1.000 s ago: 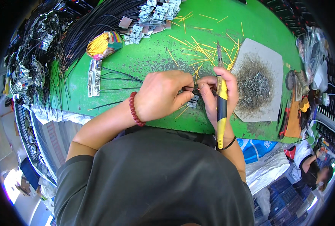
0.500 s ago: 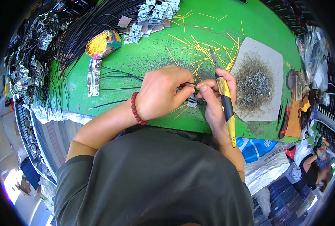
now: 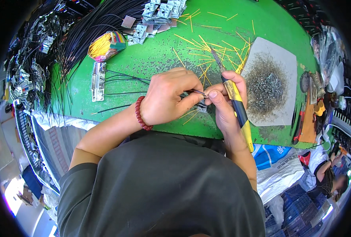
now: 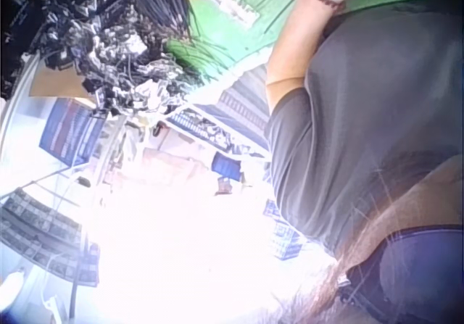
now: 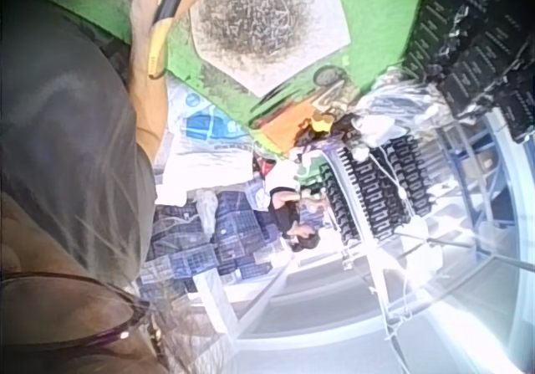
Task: Soldering wires onto small circuit boards and assembling components at a factory workbench.
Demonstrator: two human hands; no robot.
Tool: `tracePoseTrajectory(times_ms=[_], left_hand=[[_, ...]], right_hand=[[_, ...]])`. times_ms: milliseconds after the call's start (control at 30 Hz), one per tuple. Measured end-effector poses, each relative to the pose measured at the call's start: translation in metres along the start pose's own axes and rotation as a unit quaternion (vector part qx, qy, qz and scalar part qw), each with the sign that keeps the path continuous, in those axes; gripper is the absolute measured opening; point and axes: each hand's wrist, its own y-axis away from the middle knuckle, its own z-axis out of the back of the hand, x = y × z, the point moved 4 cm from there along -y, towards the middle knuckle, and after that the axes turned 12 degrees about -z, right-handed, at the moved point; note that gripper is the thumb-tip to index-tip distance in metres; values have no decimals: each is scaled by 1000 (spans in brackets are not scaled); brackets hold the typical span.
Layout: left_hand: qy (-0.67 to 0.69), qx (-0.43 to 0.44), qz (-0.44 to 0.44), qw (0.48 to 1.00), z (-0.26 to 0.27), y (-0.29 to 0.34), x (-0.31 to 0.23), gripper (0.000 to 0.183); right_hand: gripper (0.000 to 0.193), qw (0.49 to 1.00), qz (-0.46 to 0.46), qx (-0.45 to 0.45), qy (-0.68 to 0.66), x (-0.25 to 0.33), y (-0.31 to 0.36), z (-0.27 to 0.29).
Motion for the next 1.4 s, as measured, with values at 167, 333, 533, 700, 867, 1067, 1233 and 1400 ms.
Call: tracePoseTrajectory(times_ms=[167,333,533,700,867,1067,1233,1400], left_hand=[[-24,-1,-8,1000,0,1,-1,14],[-71,-4,-33,997,-1,1,-5,14],[-70,0,-15,997,-1,3,-6,12],[4,8,106,994,0,7,0,10],[4,-10,102,995,0,6,0,10],[-27,-13,102,994,-1,6,-2,10],[-31,-24,108,993,-1,7,-1,9],[-31,-27,93,995,-3,8,-3,9]], right_hand=[[43,992,48,-86,81,2,9,3],[44,981,108,-58,153,4,14,-1],[44,984,119,-39,124,-2,11,-1],[44,993,97,-22,68,0,9,-2],[42,976,153,-68,138,3,19,3],[39,953,221,-67,197,-1,22,4],[38,942,245,-70,217,0,24,3],[37,946,233,-80,212,1,24,2]])
